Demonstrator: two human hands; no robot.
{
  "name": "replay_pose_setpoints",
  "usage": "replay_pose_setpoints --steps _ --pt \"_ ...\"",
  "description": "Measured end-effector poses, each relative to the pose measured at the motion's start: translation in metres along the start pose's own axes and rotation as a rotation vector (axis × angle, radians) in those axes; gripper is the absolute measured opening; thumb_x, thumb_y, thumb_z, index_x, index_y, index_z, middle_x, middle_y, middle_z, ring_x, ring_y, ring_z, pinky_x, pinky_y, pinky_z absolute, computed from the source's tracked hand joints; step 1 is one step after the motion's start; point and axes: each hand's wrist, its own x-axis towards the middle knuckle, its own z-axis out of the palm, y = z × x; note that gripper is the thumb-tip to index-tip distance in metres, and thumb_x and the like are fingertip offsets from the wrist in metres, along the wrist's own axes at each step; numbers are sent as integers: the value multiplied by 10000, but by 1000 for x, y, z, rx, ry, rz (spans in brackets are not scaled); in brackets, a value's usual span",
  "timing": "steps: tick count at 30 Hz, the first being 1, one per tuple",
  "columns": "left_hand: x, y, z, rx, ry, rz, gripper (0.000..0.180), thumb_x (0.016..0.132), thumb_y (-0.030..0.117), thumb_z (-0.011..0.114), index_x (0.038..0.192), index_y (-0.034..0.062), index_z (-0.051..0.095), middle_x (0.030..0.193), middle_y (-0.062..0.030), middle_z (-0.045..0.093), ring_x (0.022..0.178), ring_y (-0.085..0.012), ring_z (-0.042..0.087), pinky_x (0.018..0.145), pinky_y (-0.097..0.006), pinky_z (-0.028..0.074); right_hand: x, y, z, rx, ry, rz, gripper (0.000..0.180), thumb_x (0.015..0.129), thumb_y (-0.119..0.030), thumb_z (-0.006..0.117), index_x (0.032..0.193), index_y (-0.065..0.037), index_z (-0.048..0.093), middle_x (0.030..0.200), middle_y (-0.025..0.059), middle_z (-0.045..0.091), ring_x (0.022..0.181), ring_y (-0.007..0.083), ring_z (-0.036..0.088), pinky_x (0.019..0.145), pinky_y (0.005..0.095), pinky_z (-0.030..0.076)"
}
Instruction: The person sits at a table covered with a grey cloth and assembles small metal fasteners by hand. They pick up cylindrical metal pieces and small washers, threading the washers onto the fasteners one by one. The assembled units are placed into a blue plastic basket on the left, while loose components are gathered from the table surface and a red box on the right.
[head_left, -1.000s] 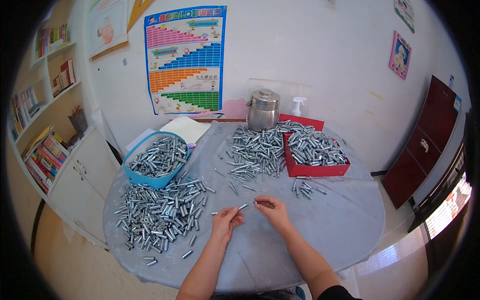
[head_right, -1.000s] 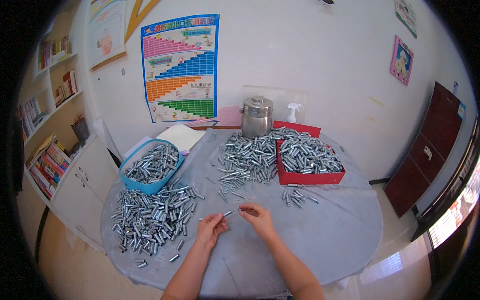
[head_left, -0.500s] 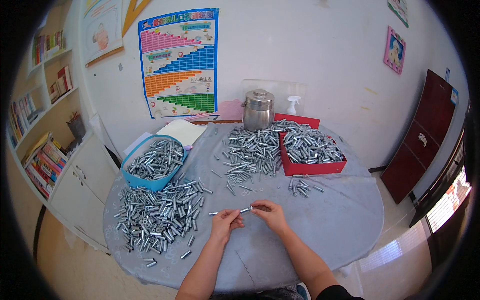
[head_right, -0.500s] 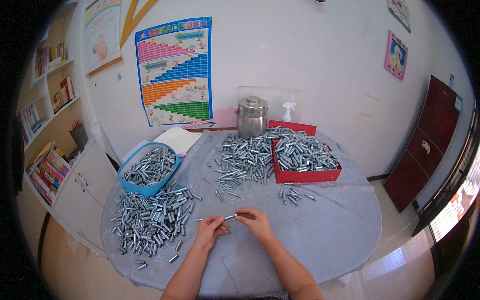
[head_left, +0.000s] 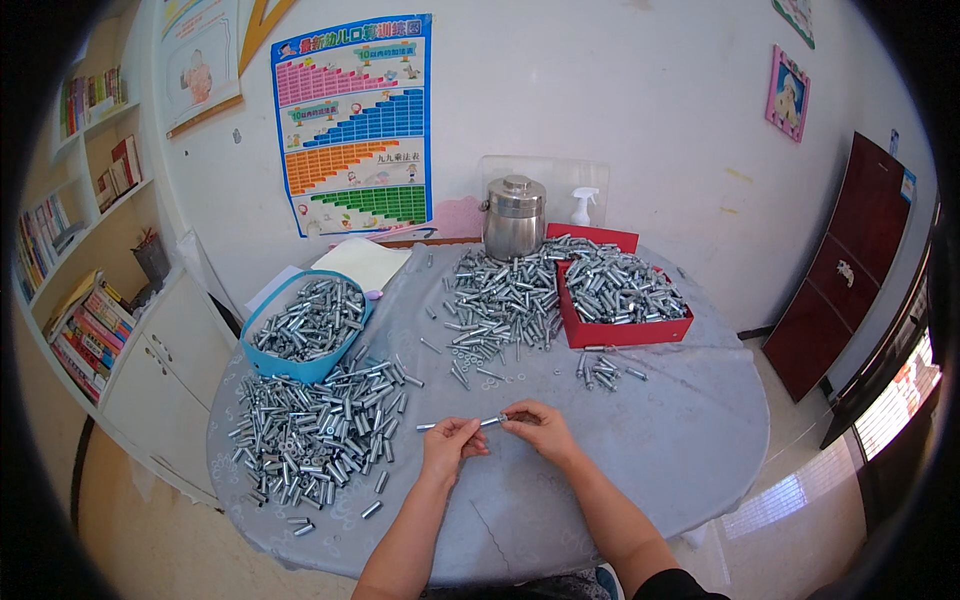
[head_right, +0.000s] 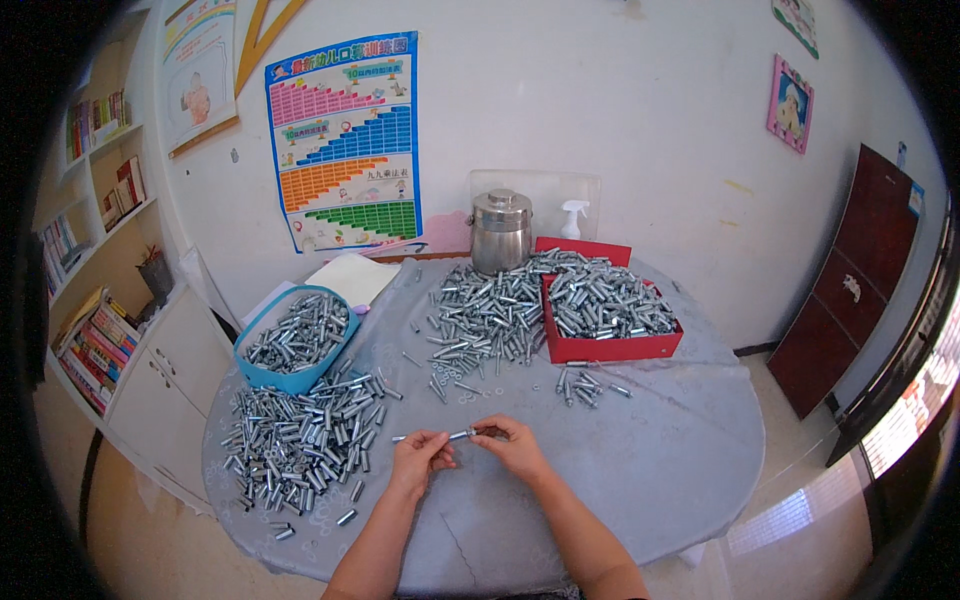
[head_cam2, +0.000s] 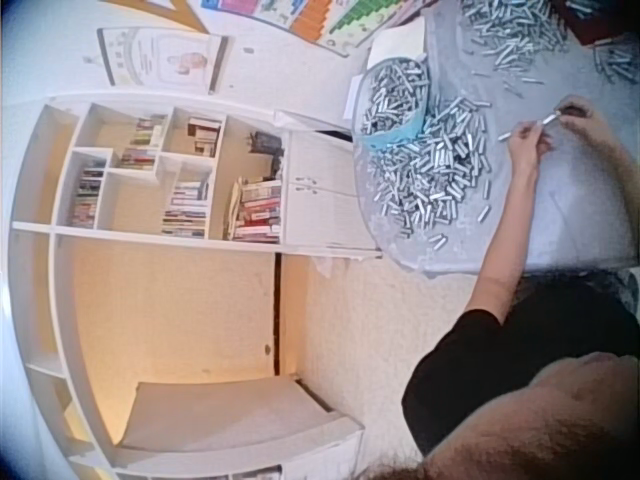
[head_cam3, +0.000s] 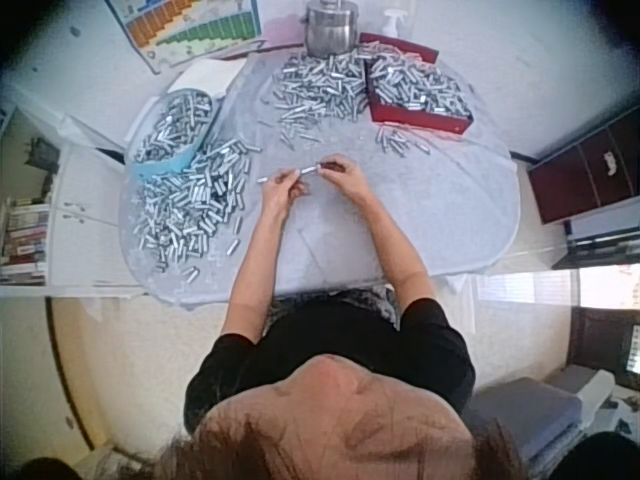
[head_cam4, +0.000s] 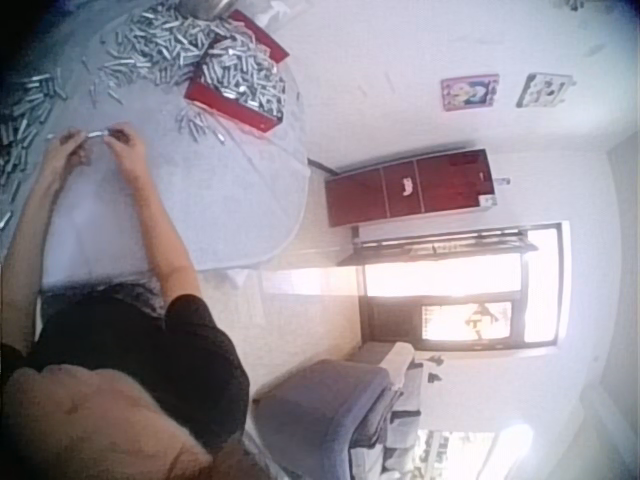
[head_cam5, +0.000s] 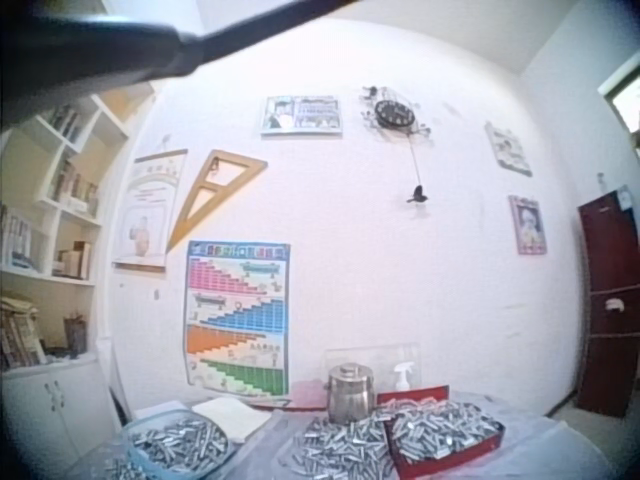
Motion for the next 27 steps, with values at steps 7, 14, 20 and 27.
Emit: replay_pose_setpoints --steps 7,14,20,27 --pt "-4 4 6 74 -27 -16 125 828 82 639 844 -25 575 713 -125 619 560 -165 603 523 -295 551 -4 -5 2 -277 -83 68 308 907 -288 522 786 -14 592 733 45 580 674 113 532 608 254 415" --pt "-4 -2 8 49 -78 38 109 836 86 629 840 -10 578 713 -112 619 562 -158 599 522 -296 547 -4 -9 2 -205 64 317 514 952 -411 377 737 -3 605 571 21 517 559 112 504 516 252 387" --pt "2 -6 1 14 97 47 120 840 95 624 849 -12 571 721 -108 614 557 -157 593 517 -295 547 -1 -11 2 42 8 224 444 964 -364 373 1004 7 613 675 12 558 563 86 516 528 217 412" --pt "2 -9 -3 -47 69 27 122 840 95 624 861 -12 570 723 -107 613 563 -159 596 525 -299 552 -3 -23 16 35 32 109 336 938 -313 470 1064 -29 599 731 11 575 592 82 532 522 213 420"
